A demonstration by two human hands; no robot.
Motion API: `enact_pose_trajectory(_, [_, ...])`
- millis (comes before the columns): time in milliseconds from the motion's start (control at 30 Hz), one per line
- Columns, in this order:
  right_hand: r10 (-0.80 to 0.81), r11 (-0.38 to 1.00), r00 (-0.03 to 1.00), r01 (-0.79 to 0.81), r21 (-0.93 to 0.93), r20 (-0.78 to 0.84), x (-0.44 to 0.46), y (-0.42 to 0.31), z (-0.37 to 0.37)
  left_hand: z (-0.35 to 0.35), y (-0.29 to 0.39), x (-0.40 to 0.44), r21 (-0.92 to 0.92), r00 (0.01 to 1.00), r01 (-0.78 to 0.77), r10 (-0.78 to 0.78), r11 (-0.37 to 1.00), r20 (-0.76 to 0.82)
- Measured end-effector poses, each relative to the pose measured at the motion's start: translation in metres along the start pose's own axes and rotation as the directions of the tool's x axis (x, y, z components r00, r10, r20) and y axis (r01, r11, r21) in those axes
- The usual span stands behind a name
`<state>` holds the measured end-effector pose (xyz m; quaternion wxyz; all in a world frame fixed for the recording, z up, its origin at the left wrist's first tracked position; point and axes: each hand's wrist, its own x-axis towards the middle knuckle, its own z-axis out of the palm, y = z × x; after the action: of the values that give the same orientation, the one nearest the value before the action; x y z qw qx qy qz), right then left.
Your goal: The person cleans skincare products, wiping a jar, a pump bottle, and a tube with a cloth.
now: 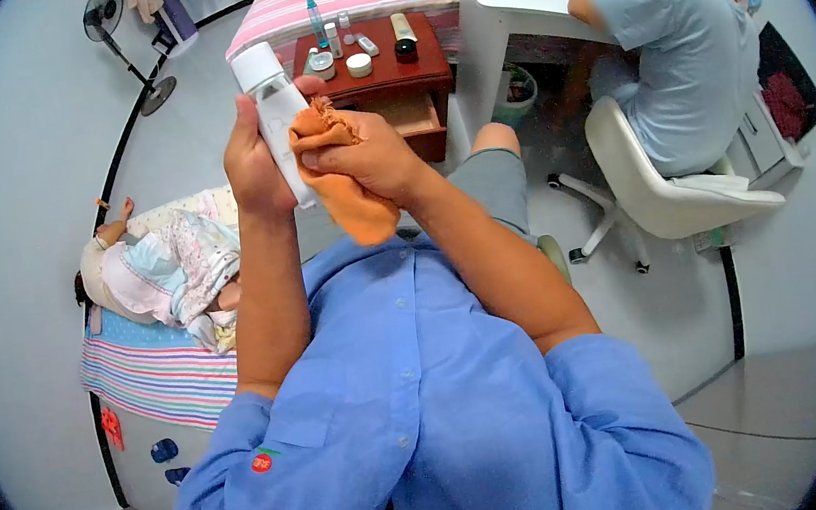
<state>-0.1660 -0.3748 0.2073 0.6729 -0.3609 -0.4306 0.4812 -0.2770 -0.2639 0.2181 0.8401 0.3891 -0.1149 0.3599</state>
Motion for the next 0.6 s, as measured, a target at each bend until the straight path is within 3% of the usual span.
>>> enact_pose_trajectory(167, [0.002, 1.000, 0.999, -0.003, -0.017, -0.052, 0.002, 0.003, 0.000, -0.027, 0.015, 0.036, -0.079, 0.997, -0.065, 0.062, 0.995, -0.041])
enact_pose_trajectory(200, [-0.037, 0.990, 0.999, 0.032, -0.140, -0.028, 0.003, 0.016, -0.008, -0.015, 0.022, 0.041, 0.003, 0.961, -0.181, 0.177, 0.984, -0.211])
enact_pose_trajectory(233, [-0.038, 0.989, 0.999, 0.033, -0.141, -0.027, 0.003, 0.017, -0.006, -0.006, 0.027, 0.044, 0.102, 0.884, -0.276, 0.294, 0.956, -0.363])
enact_pose_trajectory(300, [-0.158, 0.986, 0.973, 0.145, -0.088, -0.169, 0.004, 0.018, -0.002, -0.009, 0.037, 0.044, 0.112, 0.864, -0.286, 0.307, 0.952, -0.399])
enact_pose_trajectory(367, [-0.235, 0.971, 0.951, 0.218, -0.100, -0.201, 0.007, 0.007, -0.002, -0.028, 0.033, 0.039, 0.346, 0.872, -0.230, 0.351, 0.909, -0.341])
enact_pose_trajectory(433, [-0.486, 0.851, 0.805, 0.348, -0.392, -0.340, 0.010, 0.001, 0.003, -0.033, 0.012, 0.028, 0.289, 0.906, -0.173, 0.267, 0.942, -0.327])
enact_pose_trajectory(467, [-0.582, 0.776, 0.741, 0.384, -0.501, -0.334, 0.012, 0.004, 0.009, -0.028, -0.010, 0.025, 0.233, 0.922, -0.147, 0.218, 0.961, -0.318])
enact_pose_trajectory(500, [-0.686, 0.613, 0.688, 0.372, -0.697, -0.236, 0.016, 0.008, 0.007, -0.016, -0.030, 0.021, 0.173, 0.938, -0.119, 0.168, 0.978, -0.305])
enact_pose_trajectory(533, [-0.744, 0.527, 0.625, 0.334, -0.782, -0.234, 0.019, 0.010, 0.004, 0.004, -0.046, 0.013, 0.158, 0.942, -0.119, 0.162, 0.980, -0.295])
enact_pose_trajectory(567, [-0.798, 0.436, 0.561, 0.284, -0.854, -0.220, 0.022, 0.008, 0.000, 0.027, -0.060, 0.001, 0.245, 0.942, -0.090, 0.162, 0.965, -0.295])
enact_pose_trajectory(600, [-0.784, 0.523, 0.541, 0.313, -0.793, -0.304, 0.029, 0.001, -0.007, 0.041, -0.067, -0.007, 0.329, 0.940, -0.065, 0.168, 0.942, -0.298])
